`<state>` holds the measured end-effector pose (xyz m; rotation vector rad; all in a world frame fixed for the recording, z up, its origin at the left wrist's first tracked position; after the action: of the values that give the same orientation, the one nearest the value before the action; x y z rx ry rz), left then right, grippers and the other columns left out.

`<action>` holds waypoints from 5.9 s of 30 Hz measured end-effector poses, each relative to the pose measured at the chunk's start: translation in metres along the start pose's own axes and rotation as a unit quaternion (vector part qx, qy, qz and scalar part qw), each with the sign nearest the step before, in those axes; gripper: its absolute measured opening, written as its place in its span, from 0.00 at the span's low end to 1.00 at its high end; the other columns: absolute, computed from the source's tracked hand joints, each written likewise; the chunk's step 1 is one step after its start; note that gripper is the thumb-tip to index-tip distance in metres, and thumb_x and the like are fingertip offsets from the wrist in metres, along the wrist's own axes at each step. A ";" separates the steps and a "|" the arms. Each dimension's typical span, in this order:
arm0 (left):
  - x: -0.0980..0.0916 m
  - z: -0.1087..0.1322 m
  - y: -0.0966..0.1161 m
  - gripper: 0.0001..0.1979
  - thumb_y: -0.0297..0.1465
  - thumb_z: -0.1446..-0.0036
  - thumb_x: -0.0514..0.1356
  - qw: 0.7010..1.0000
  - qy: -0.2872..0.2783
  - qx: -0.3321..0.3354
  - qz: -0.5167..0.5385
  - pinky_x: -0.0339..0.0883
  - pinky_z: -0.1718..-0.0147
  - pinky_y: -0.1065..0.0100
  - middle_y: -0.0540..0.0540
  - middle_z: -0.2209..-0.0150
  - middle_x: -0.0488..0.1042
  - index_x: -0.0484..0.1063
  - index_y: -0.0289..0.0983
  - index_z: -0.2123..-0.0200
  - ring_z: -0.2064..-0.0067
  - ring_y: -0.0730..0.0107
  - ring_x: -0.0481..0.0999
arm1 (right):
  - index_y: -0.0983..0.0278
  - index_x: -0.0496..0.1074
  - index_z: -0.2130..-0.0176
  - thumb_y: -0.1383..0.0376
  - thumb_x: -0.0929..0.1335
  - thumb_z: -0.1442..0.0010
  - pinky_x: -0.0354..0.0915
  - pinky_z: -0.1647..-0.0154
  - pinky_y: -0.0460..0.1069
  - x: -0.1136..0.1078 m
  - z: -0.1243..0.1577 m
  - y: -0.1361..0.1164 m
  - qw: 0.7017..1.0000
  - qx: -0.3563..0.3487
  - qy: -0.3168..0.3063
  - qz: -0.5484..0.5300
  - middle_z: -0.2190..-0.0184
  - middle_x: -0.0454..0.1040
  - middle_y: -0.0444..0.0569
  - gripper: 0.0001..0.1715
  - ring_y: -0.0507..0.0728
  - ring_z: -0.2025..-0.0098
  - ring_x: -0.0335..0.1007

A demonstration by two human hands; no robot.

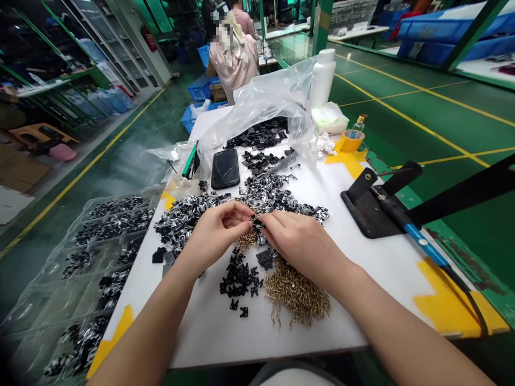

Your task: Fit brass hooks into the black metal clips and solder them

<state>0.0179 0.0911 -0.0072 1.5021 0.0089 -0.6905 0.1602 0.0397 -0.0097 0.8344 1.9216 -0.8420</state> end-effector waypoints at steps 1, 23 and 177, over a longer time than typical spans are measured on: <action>0.000 0.000 0.000 0.07 0.26 0.51 0.58 1.000 0.002 -0.002 -0.001 0.66 0.72 0.72 0.47 0.70 0.72 0.71 0.35 0.66 0.70 0.72 0.71 | 0.67 0.67 0.57 0.66 0.58 0.35 0.64 0.67 0.49 0.000 0.000 -0.001 1.000 0.000 0.003 0.001 0.65 0.73 0.51 0.12 0.54 0.65 0.69; 0.001 0.005 0.007 0.07 0.29 0.48 0.59 0.992 0.040 0.021 0.116 0.70 0.67 0.68 0.47 0.68 0.72 0.71 0.35 0.64 0.68 0.70 0.74 | 0.68 0.66 0.54 0.68 0.61 0.38 0.66 0.65 0.50 -0.009 -0.002 -0.009 0.991 0.015 0.135 0.009 0.66 0.72 0.51 0.12 0.55 0.64 0.69; 0.000 0.007 0.009 0.07 0.29 0.49 0.62 0.962 0.057 0.009 0.268 0.72 0.66 0.73 0.49 0.69 0.70 0.72 0.34 0.65 0.70 0.77 0.73 | 0.66 0.63 0.54 0.69 0.63 0.39 0.65 0.54 0.51 -0.013 -0.002 -0.003 0.985 0.018 0.138 -0.106 0.57 0.68 0.52 0.12 0.55 0.52 0.65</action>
<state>0.0183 0.0842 0.0014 1.4717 -0.3085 -0.1679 0.1629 0.0365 0.0033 0.8110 2.2765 -0.9279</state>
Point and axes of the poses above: each hand's wrist, its own z-axis away from the middle knuckle, its own x-axis out of the palm, y = z × x, the point moved 4 cm from there along -z, towards the middle knuckle
